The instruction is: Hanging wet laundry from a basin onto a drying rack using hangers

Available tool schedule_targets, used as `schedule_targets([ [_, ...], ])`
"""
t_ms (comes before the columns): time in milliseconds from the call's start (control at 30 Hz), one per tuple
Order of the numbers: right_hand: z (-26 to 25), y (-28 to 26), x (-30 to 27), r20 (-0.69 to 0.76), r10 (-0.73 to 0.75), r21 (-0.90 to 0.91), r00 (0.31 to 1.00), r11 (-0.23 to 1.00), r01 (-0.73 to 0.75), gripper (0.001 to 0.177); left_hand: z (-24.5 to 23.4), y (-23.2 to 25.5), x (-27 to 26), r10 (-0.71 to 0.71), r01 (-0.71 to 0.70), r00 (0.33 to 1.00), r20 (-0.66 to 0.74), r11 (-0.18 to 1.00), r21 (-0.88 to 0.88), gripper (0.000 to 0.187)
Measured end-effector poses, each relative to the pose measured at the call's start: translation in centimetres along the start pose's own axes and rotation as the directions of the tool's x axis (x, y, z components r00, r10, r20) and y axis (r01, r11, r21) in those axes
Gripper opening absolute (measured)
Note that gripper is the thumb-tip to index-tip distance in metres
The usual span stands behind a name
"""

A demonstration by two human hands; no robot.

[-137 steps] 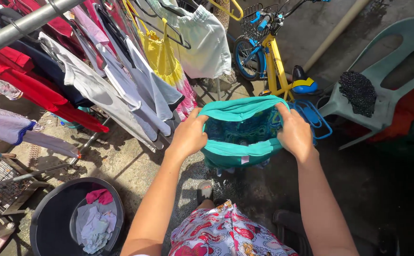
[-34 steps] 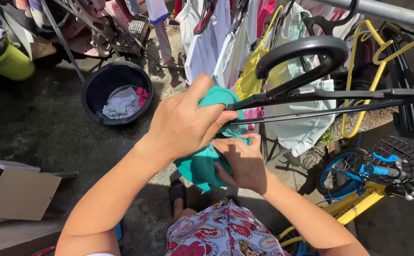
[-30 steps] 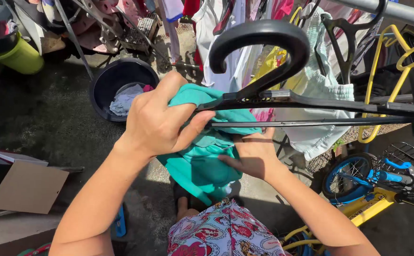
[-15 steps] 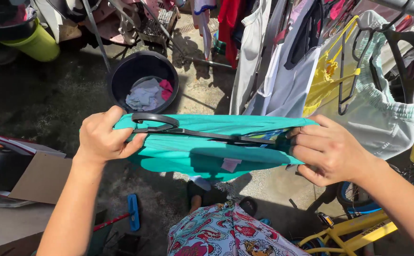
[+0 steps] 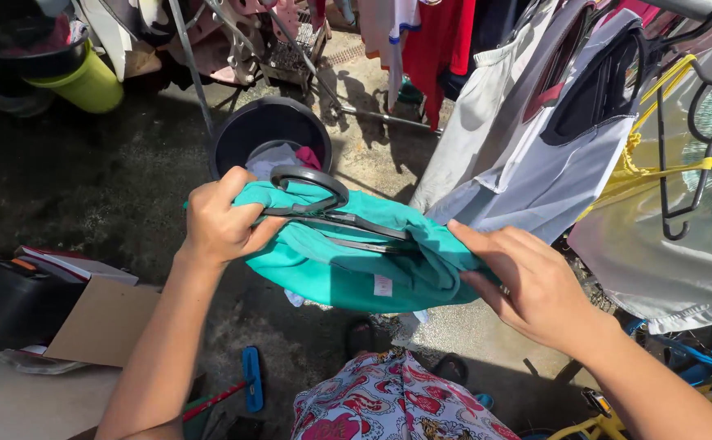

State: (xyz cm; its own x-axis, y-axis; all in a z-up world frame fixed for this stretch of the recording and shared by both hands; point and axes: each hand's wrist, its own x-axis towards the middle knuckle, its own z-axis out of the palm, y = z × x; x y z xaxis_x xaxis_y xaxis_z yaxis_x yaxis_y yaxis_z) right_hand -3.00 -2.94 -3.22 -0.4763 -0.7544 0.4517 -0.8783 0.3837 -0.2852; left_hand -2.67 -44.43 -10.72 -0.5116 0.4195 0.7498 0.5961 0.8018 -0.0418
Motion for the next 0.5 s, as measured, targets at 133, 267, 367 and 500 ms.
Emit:
schedule_targets([
  [133, 1.6, 0.0, 1.3, -0.157, -0.016, -0.02, 0.988, 1.0, 0.013, 0.029, 0.9, -0.3, 2.3, 0.082, -0.084, 0.995, 0.056, 0.996, 0.027, 0.05],
  [267, 1.4, -1.6, 1.3, -0.341, -0.022, -0.064, 0.94, 0.998, 0.0, 0.018, 1.6, 0.3, 4.6, 0.201, -0.214, 0.975, 0.099, 0.965, 0.15, 0.045],
  [367, 2.0, -4.3, 2.4, -0.094, -0.035, 0.227, 0.995, 0.972, 0.055, 0.032, 2.4, -0.8, 4.5, 0.169, -0.173, 0.984, 0.056, 0.981, 0.085, 0.054],
  [500, 0.8, -1.8, 2.8, -0.13, 0.016, -0.019, 0.991, 1.0, -0.019, 0.046, 2.1, -1.6, 5.4, 0.147, -0.147, 0.989, 0.01, 0.989, 0.018, 0.054],
])
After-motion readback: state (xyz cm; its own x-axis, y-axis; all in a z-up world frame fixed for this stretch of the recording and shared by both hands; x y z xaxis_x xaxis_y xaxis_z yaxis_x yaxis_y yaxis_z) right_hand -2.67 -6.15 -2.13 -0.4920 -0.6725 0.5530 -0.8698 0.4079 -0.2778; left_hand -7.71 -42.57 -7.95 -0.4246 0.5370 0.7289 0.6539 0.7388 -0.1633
